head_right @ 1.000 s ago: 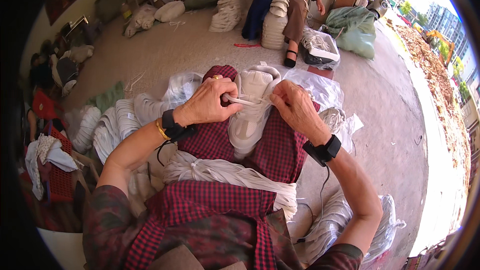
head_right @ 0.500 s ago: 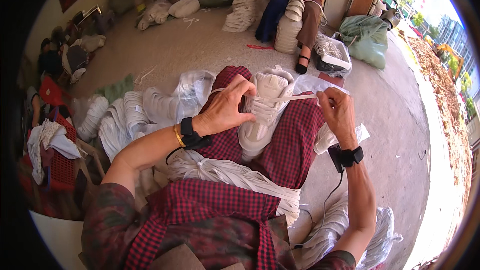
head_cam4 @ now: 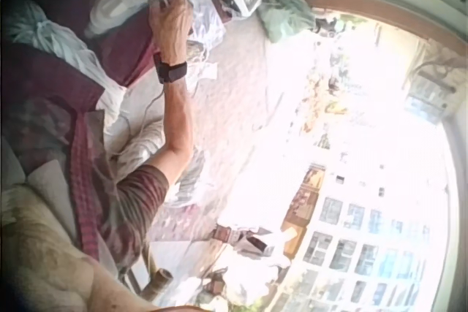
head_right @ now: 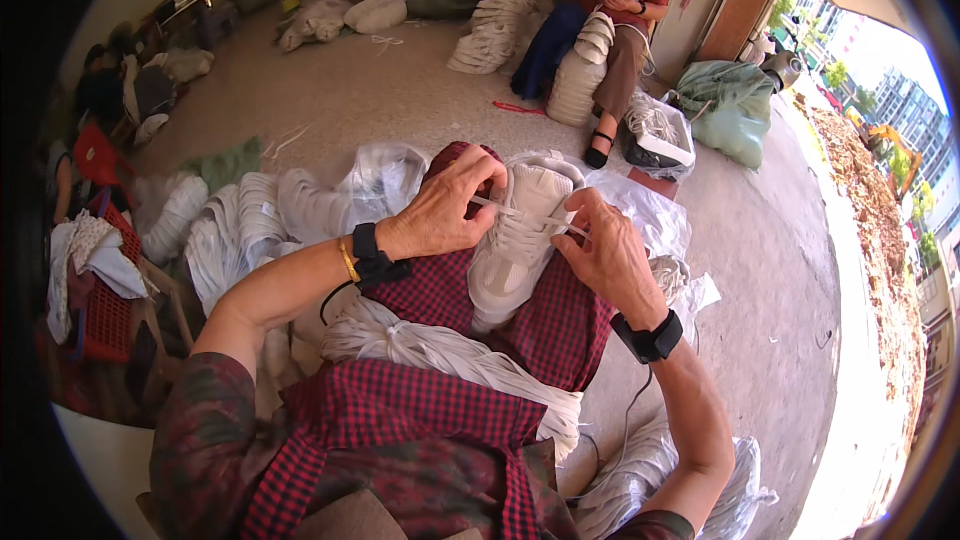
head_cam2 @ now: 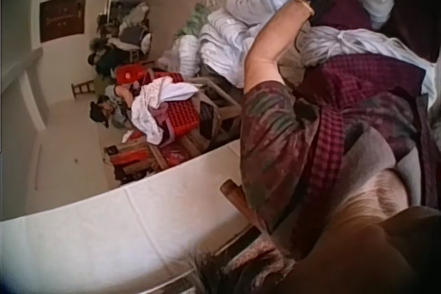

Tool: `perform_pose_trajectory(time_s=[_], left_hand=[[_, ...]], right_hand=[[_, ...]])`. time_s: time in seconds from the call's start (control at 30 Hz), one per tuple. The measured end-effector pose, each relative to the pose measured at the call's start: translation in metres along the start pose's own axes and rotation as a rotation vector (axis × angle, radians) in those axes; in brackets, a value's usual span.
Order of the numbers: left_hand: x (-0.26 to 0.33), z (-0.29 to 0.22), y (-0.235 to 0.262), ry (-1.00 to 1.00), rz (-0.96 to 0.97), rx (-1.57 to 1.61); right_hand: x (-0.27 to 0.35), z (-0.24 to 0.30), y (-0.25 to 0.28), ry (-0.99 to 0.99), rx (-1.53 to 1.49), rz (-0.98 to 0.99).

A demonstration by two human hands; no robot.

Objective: Lacing a white athletic shoe in a factory setting.

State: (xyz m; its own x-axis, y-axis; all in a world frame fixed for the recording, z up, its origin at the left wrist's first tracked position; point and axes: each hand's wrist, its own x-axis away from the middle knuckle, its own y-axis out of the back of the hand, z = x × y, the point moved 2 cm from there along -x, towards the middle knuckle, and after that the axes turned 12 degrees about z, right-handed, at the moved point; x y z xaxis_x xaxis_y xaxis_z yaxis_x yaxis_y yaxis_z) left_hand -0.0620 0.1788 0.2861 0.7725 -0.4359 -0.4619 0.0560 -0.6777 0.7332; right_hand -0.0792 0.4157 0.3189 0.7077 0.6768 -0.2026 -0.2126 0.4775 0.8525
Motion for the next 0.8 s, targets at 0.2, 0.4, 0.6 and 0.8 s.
perform_pose_trajectory(time_s=[0.2,0.4,0.6,0.8], left_hand=[[-0.010,-0.012,0.009,-0.221,0.029,-0.316],[-0.017,-0.005,0.023,-0.337,0.200,-0.502],[-0.018,-0.004,0.025,-0.320,0.267,-0.492],[-0.024,-0.005,0.021,-0.218,0.390,-0.398]], right_hand=[[-0.014,0.010,-0.015,0.034,0.052,0.051],[-0.018,0.009,-0.018,-0.013,0.055,0.020],[-0.022,0.009,-0.017,-0.056,-0.044,0.040],[-0.022,0.004,-0.018,-0.020,-0.044,-0.015]])
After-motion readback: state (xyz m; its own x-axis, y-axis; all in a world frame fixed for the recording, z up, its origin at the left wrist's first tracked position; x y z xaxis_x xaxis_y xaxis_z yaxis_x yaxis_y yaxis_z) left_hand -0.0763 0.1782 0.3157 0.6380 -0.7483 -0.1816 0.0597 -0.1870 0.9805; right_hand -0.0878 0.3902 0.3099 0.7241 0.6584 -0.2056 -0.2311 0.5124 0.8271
